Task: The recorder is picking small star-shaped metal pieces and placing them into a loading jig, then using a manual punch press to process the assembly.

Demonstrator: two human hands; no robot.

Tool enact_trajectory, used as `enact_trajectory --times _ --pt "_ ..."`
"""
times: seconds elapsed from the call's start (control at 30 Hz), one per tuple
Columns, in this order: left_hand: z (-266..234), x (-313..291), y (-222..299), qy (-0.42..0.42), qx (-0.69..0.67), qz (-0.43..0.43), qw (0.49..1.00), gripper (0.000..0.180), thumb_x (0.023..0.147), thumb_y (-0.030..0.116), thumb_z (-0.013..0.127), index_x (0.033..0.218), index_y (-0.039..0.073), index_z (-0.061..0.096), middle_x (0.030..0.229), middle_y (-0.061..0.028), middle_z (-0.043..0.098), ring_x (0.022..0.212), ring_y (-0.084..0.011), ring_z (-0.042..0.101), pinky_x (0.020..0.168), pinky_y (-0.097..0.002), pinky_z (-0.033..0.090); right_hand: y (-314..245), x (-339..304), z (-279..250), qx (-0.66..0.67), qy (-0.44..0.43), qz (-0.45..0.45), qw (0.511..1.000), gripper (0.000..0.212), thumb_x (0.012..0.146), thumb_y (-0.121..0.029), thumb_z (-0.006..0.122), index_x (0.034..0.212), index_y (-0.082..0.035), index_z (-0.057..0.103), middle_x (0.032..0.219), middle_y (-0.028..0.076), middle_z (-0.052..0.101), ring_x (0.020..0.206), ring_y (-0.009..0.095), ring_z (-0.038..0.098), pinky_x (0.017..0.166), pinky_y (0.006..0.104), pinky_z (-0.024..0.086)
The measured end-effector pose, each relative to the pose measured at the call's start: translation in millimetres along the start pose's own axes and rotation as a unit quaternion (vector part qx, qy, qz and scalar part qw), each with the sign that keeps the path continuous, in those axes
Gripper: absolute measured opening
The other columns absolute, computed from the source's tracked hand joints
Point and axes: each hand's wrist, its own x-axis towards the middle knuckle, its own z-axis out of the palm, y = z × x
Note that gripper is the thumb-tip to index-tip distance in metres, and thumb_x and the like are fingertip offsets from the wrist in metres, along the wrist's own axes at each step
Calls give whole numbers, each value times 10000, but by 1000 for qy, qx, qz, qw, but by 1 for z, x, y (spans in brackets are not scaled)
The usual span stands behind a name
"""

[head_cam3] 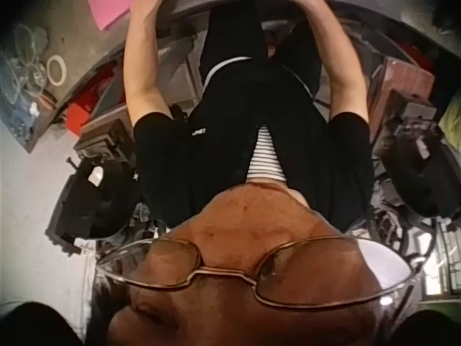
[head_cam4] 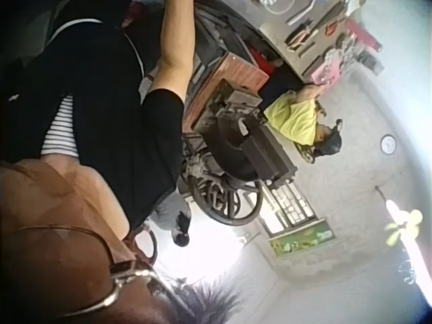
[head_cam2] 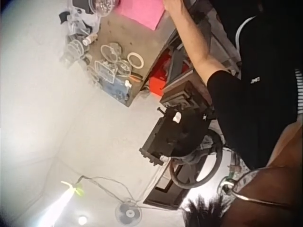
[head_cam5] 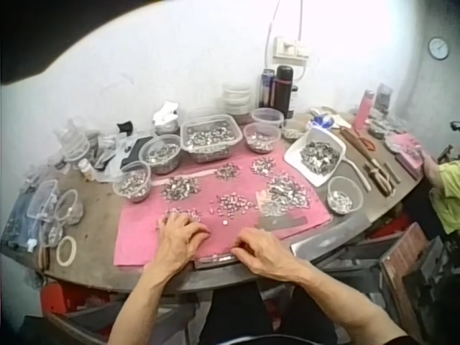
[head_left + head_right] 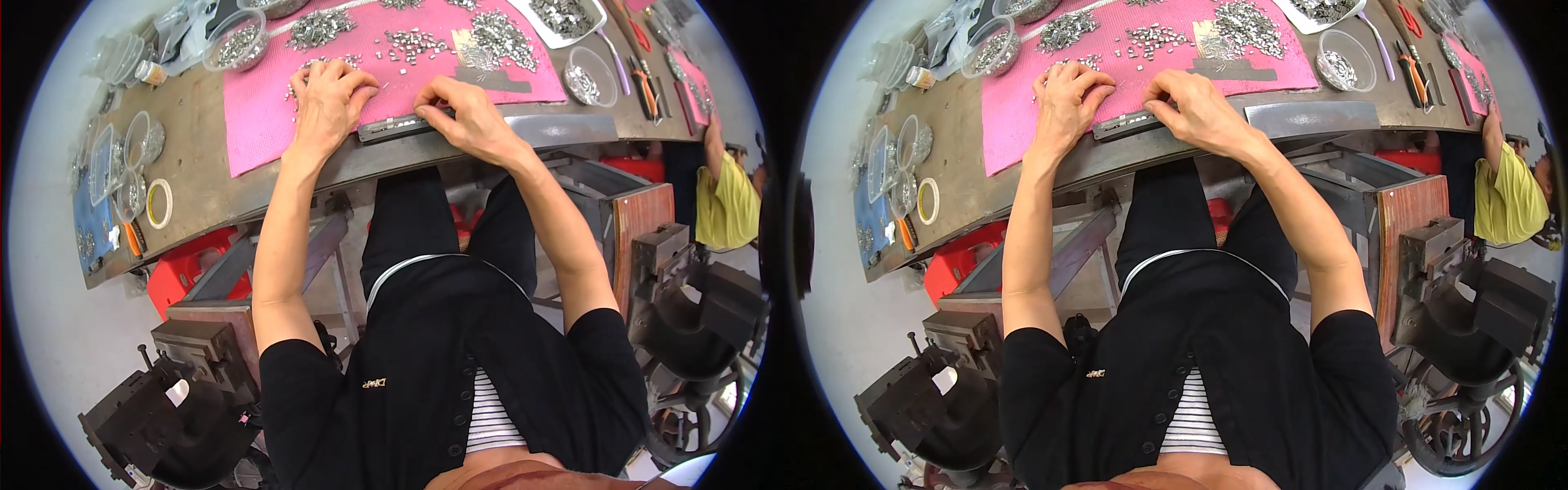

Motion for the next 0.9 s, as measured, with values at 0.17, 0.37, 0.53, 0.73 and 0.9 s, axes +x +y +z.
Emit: enact_trajectory --times 0.17,0.37,0.53,0.73,0.9 --pt "-2 1 6 22 -9 2 1000 79 887 200 712 917 128 726 906 -11 621 980 -227 556 1008 -465 321 6 -11 11 -58 47 -56 996 111 876 -54 698 957 -16 633 910 94 660 843 263 631 761 363 478" --pt "-18 -16 7 -4 17 -37 999 77 890 189 708 921 119 723 905 -14 619 962 -230 554 975 -447 333 1 -13 11 -143 69 -125 979 128 831 -67 708 916 -50 613 871 79 609 843 273 590 772 390 424" --pt "-11 -26 6 19 17 -50 998 80 867 196 739 906 127 731 892 -12 621 937 -226 554 959 -442 334 0 -12 12 -210 80 -164 961 135 817 -64 707 906 -70 607 856 65 587 824 252 583 786 376 426" --pt "-6 -28 13 68 51 -72 994 102 827 233 782 879 151 753 872 10 620 929 -209 558 959 -457 323 5 -8 5 -229 46 -218 947 147 805 -65 705 904 -70 597 856 61 571 822 252 584 800 384 435" --pt "-4 -30 15 80 72 -73 991 94 819 234 786 877 166 758 863 16 613 938 -206 558 971 -489 314 2 -5 4 -259 29 -220 940 148 799 -40 704 913 -71 616 911 35 626 850 234 611 835 364 442"
